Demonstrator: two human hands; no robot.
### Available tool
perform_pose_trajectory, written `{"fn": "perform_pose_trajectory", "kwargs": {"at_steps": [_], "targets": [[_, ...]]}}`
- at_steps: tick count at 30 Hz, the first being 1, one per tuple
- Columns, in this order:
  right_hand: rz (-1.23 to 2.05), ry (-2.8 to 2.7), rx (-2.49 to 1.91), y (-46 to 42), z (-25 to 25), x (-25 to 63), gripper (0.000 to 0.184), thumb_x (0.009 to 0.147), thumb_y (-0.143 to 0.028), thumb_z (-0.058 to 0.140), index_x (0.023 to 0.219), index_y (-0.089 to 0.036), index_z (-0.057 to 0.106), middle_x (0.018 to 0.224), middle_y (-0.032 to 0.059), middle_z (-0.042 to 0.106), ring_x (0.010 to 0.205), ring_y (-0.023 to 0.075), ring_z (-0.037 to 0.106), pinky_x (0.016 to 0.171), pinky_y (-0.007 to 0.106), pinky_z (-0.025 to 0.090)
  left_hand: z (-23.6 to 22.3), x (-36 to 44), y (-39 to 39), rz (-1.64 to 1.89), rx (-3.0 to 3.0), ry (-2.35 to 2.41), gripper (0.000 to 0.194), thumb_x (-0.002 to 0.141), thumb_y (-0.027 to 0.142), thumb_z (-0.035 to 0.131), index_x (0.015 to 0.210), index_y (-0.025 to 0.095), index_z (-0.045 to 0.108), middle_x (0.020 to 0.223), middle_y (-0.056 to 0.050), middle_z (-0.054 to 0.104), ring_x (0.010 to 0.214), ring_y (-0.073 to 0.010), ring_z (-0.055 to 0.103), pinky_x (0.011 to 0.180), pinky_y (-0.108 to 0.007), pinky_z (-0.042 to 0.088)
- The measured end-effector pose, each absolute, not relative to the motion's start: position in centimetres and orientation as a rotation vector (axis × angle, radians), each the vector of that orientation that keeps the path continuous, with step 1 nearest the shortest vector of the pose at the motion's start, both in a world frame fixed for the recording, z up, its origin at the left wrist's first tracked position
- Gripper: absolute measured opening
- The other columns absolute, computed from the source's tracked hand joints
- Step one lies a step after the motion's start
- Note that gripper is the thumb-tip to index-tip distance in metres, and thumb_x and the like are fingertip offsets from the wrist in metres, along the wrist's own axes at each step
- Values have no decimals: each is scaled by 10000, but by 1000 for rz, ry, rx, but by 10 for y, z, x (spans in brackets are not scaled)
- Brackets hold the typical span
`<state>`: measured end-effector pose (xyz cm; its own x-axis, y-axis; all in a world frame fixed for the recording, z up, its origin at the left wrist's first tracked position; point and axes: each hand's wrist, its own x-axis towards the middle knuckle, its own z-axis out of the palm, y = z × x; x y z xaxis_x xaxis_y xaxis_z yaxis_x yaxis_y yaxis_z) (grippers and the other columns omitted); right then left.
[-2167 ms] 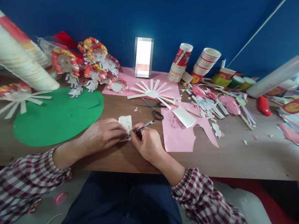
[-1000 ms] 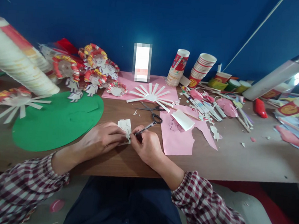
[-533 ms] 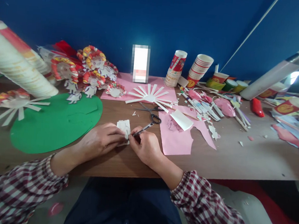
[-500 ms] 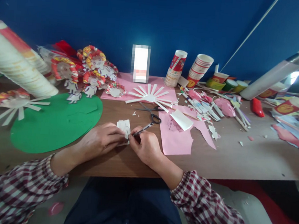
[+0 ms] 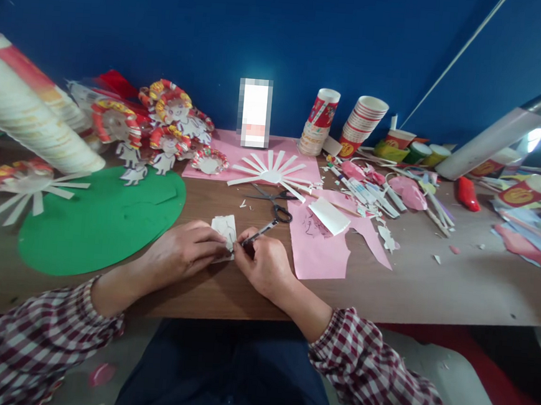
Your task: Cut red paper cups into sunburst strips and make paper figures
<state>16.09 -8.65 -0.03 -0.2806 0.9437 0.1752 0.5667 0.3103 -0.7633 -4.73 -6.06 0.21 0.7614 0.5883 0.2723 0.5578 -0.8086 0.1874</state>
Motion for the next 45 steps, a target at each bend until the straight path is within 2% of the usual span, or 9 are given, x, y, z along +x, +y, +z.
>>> {"fn": "perform_pose_trajectory", "kwargs": {"at_steps": [35, 45], "targets": [[806, -1929, -1338, -87, 1, 160, 134, 880, -261, 506, 781, -186, 555, 636, -6, 589, 562, 128, 549, 557, 230, 387, 0, -47, -60, 433, 2849, 973, 229, 928, 269, 483, 981, 213, 699, 919, -61, 664, 901, -195, 554, 791, -332, 473], [805, -1960, -1329, -87, 2, 160, 102, 857, -218, 520, 777, -182, 571, 620, -16, 584, 551, 120, 543, 555, 222, 379, -1, -49, -61, 429, 2865, 971, 224, 928, 267, 482, 965, 208, 694, 917, -63, 658, 908, -193, 550, 800, -330, 475]]}}
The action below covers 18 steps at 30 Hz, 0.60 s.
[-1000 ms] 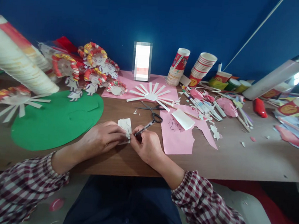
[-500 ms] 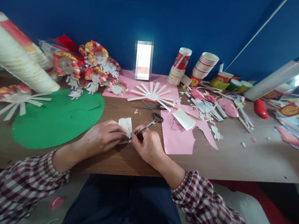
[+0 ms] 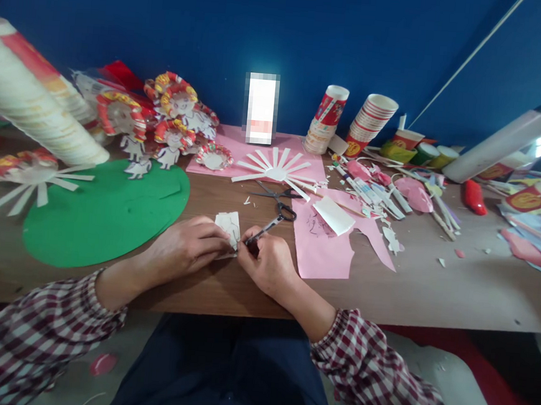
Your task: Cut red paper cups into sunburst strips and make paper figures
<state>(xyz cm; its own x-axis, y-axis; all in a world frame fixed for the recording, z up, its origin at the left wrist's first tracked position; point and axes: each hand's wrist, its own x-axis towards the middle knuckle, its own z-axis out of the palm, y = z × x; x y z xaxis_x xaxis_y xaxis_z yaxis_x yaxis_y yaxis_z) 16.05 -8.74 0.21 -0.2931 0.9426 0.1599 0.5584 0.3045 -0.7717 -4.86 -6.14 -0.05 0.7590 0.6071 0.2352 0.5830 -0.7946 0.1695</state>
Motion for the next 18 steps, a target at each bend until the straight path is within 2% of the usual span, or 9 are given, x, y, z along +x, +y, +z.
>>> {"fn": "perform_pose_trajectory", "kwargs": {"at_steps": [18], "targets": [[838, -1949, -1344, -88, 4, 160, 93, 850, -212, 531, 776, -180, 577, 630, -14, 602, 560, 122, 563, 560, 220, 394, 3, -47, -62, 430, 2885, 971, 206, 919, 242, 492, 929, 199, 693, 880, -65, 654, 881, -194, 552, 779, -328, 468]]}}
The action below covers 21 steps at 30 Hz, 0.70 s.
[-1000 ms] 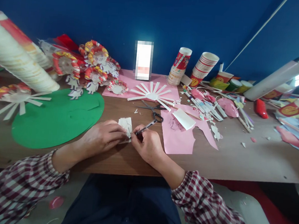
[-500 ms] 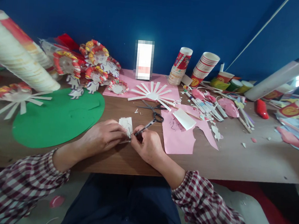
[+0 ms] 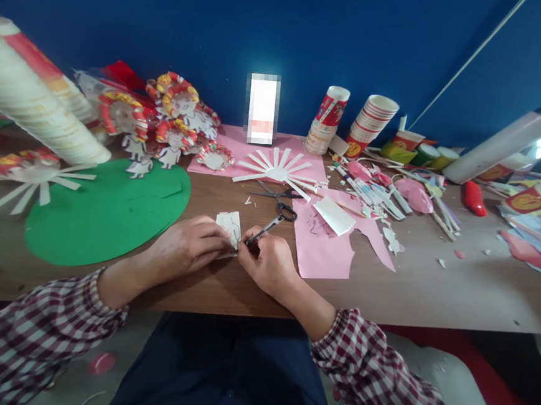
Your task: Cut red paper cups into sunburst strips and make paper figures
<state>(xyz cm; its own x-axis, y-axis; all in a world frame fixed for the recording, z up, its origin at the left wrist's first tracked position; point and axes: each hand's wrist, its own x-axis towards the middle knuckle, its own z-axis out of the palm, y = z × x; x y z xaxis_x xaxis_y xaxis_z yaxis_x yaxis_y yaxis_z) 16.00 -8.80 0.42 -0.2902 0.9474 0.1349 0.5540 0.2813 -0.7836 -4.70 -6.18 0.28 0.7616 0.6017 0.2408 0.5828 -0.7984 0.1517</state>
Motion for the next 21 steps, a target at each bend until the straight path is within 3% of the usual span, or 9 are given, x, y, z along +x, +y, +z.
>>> {"fn": "perform_pose_trajectory", "kwargs": {"at_steps": [9, 14, 21], "targets": [[849, -1952, -1325, -88, 5, 160, 89, 841, -226, 540, 783, -178, 588, 621, -11, 592, 554, 124, 542, 547, 221, 398, 1, -48, -62, 433, 2890, 966, 197, 914, 229, 489, 948, 203, 682, 878, -63, 644, 886, -196, 547, 776, -323, 456], [940, -1795, -1312, -87, 1, 161, 113, 863, -259, 530, 792, -178, 564, 594, -19, 562, 498, 104, 491, 466, 203, 363, 3, -48, -62, 429, 2881, 970, 191, 892, 182, 498, 938, 203, 682, 879, -60, 645, 872, -201, 545, 772, -325, 450], [1073, -1542, -1191, -89, 5, 170, 102, 873, -279, 557, 912, -185, 561, 704, 9, 641, 603, 120, 589, 557, 222, 473, 4, -47, -60, 475, 2807, 932, 205, 837, 111, 522, 904, 215, 686, 884, -42, 659, 841, -192, 546, 770, -322, 427]]}}
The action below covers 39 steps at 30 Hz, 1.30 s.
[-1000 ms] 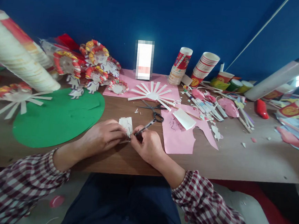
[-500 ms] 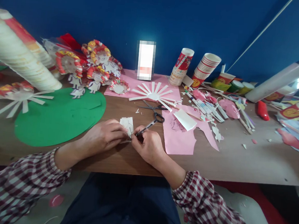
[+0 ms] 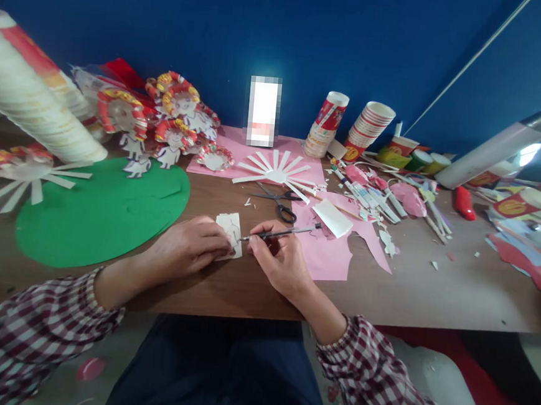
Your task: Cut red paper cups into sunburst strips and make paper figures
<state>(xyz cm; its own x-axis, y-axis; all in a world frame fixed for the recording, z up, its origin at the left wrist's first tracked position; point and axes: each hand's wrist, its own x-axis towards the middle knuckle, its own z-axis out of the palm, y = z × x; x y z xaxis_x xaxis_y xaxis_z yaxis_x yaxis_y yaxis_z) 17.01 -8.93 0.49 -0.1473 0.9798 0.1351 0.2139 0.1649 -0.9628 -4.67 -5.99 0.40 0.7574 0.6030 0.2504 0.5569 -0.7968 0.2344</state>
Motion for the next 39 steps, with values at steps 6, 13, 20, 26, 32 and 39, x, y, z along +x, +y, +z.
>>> {"fn": "perform_pose_trajectory", "kwargs": {"at_steps": [6, 13, 20, 26, 32, 39], "targets": [[1021, -1544, -1292, -118, 28, 168, 77, 870, -259, 554, 908, -194, 569, 692, 8, 621, 597, 121, 573, 536, 222, 466, 1, -48, -59, 501, 2737, 924, 166, 878, 181, 528, 924, 227, 681, 904, -34, 664, 865, -179, 551, 797, -313, 419], [814, -1733, -1433, -128, 21, 159, 60, 840, -224, 541, 838, -188, 589, 711, 23, 616, 570, 124, 554, 489, 222, 432, 1, -49, -56, 516, 2691, 872, 185, 899, 218, 496, 928, 219, 679, 918, -37, 658, 872, -181, 554, 837, -331, 409], [770, -1795, -1421, -112, 20, 154, 45, 810, -193, 542, 853, -200, 552, 722, 9, 602, 571, 124, 546, 506, 221, 438, -2, -51, -55, 517, 2661, 902, 148, 869, 228, 531, 981, 215, 626, 943, -40, 654, 895, -197, 555, 815, -335, 416], [708, -1852, -1425, -95, 14, 150, 14, 831, -207, 546, 845, -203, 550, 734, 13, 610, 618, 142, 567, 555, 237, 447, -5, -52, -58, 500, 2648, 1056, 184, 845, 250, 552, 1026, 214, 555, 931, -53, 633, 888, -225, 550, 736, -330, 432], [727, -1888, -1385, -88, 3, 145, 41, 863, -220, 535, 864, -192, 566, 748, 23, 623, 652, 154, 597, 601, 248, 462, -4, -52, -58, 493, 2647, 1068, 188, 803, 178, 558, 985, 213, 528, 923, -47, 614, 893, -227, 541, 745, -335, 436], [781, -1886, -1398, -88, 1, 145, 56, 868, -230, 541, 885, -189, 575, 756, 32, 643, 692, 171, 621, 583, 243, 458, -5, -52, -58, 500, 2654, 1053, 188, 817, 192, 550, 1002, 202, 520, 933, -57, 603, 913, -237, 529, 774, -350, 433]]}}
